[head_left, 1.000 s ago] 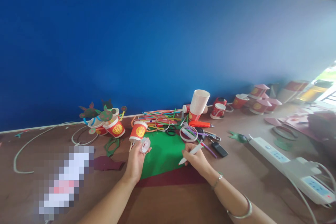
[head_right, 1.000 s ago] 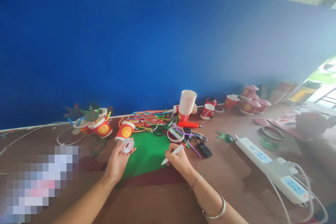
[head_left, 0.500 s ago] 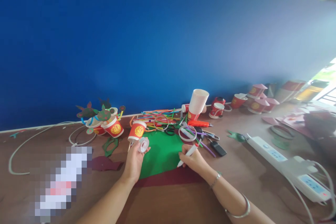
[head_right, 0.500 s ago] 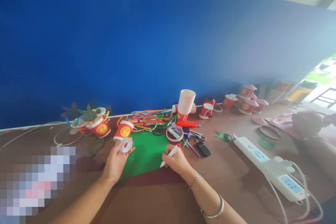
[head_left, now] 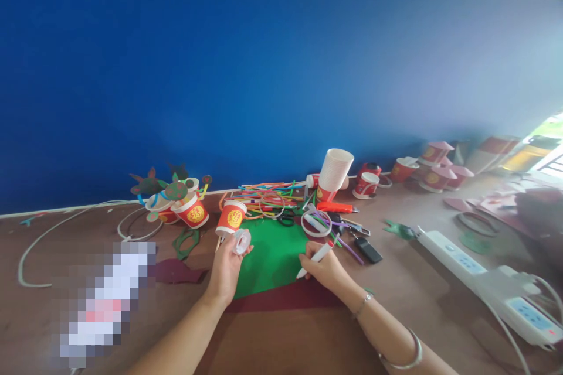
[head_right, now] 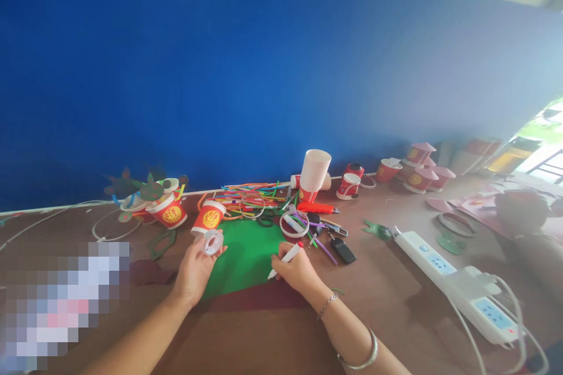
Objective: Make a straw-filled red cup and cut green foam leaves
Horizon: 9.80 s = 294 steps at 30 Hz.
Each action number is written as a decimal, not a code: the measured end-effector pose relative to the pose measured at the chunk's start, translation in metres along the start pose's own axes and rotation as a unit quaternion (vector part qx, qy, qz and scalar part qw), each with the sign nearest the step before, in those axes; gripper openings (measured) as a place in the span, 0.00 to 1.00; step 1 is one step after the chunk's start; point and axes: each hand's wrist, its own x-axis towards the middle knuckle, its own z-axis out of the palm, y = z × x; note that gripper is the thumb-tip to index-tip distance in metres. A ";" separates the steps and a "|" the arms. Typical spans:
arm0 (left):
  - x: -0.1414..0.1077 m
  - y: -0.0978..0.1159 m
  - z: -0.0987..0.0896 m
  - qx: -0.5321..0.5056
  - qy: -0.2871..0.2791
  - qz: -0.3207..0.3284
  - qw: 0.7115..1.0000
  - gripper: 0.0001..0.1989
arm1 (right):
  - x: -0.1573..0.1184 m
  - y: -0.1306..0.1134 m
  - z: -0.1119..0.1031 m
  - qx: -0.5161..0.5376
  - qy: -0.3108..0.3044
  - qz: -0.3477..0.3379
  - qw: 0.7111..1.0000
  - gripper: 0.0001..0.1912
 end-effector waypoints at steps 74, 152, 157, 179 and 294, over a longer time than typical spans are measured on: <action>0.000 0.000 -0.002 -0.008 -0.010 -0.006 1.000 0.15 | 0.000 -0.005 0.000 0.009 0.015 0.012 1.000 0.11; 0.001 -0.001 -0.001 -0.008 -0.001 -0.001 1.000 0.16 | -0.003 -0.007 0.009 -0.026 -0.033 -0.020 0.999 0.12; 0.001 -0.001 0.000 -0.003 0.006 0.000 1.000 0.16 | -0.003 -0.008 0.010 -0.018 -0.025 -0.017 0.999 0.13; 0.001 -0.001 -0.002 -0.015 -0.013 -0.001 1.000 0.15 | 0.001 -0.013 0.013 -0.031 0.034 0.004 0.999 0.13; 0.001 -0.002 -0.002 -0.011 -0.009 -0.002 1.000 0.15 | -0.003 -0.005 0.012 -0.025 0.029 -0.011 0.999 0.12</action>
